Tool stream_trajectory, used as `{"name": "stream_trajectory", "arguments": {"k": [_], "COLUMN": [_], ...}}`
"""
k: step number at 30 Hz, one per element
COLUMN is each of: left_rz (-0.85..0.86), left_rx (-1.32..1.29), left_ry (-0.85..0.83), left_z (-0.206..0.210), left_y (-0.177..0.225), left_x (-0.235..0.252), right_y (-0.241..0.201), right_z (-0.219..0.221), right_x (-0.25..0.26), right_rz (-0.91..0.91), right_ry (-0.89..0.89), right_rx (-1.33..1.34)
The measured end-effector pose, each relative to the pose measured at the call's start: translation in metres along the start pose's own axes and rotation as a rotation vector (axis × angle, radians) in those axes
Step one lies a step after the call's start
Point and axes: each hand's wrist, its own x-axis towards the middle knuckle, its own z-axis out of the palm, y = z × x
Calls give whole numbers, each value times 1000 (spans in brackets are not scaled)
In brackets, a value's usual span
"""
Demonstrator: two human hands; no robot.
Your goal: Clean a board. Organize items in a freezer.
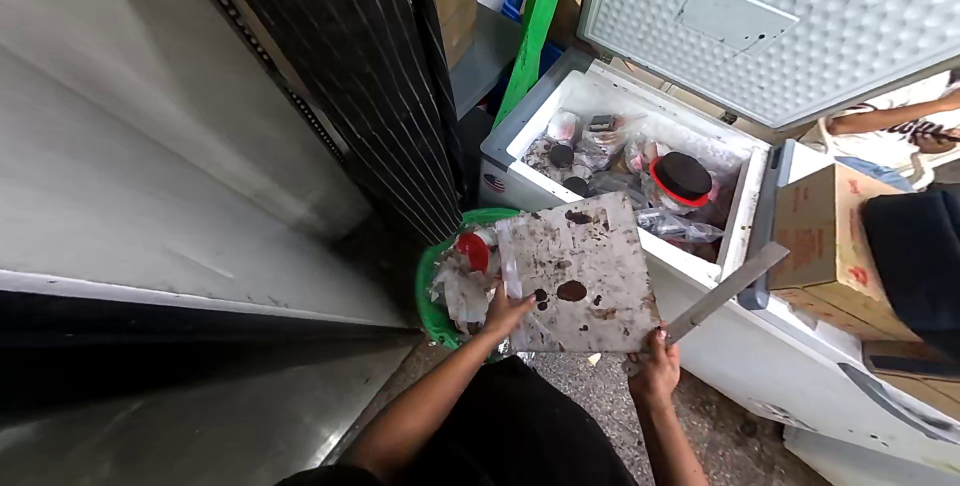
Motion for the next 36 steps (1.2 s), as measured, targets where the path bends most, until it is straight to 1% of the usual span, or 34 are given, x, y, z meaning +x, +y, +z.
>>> {"name": "stream_trajectory", "arguments": {"k": [2,5,8,10,11,13,15,18,20,22,25,28,30,32,34,36], "left_rz": [-26,-10,21,83,120,165,187,153,142,180,203,149,171,233,295,291], "left_rx": [-43,-98,-56,9,54,184,351,609,764,761,546,358,405,555,685,741], "left_ry": [20,28,-4,-28,-37,-44,1,58,48,52,166,272,226,137,84,9], "left_z": [-3,-20,-35,-42,-43,-44,-45,-50,-54,-62,-77,-84,-74,-63,-54,-55], "left_y": [4,13,26,23,17,11,14,28,32,32,24,10,10,17,24,38], "left_x": [-1,3,-1,7,15,21,17,9,22,29,37,36,22,14,9,7], "right_y": [0,-7,-22,-27,-28,-27,-22,-12,-6,-3,-4,-7,-7,-2,1,0], "right_z": [-3,-17,-34,-31,-27,-15,-3,14,21,23,17,10,7,6,8,10], "right_x": [-4,-1,11,24,28,30,27,25,23,19,14,14,15,13,10,11], "right_rz": [-7,32,19,-52,-81,-81,-35,-4,12,19,39,34,28,24,10,-11], "right_ry": [-96,-292,-490,-597,-614,-583,-551,-466,-423,-385,-291,-186,-148,-148,-143,-141], "right_rx": [-38,-157,-396,-559,-652,-754,-768,-786,-730,-629,-452,-319,-276,-252,-239,-243]}}
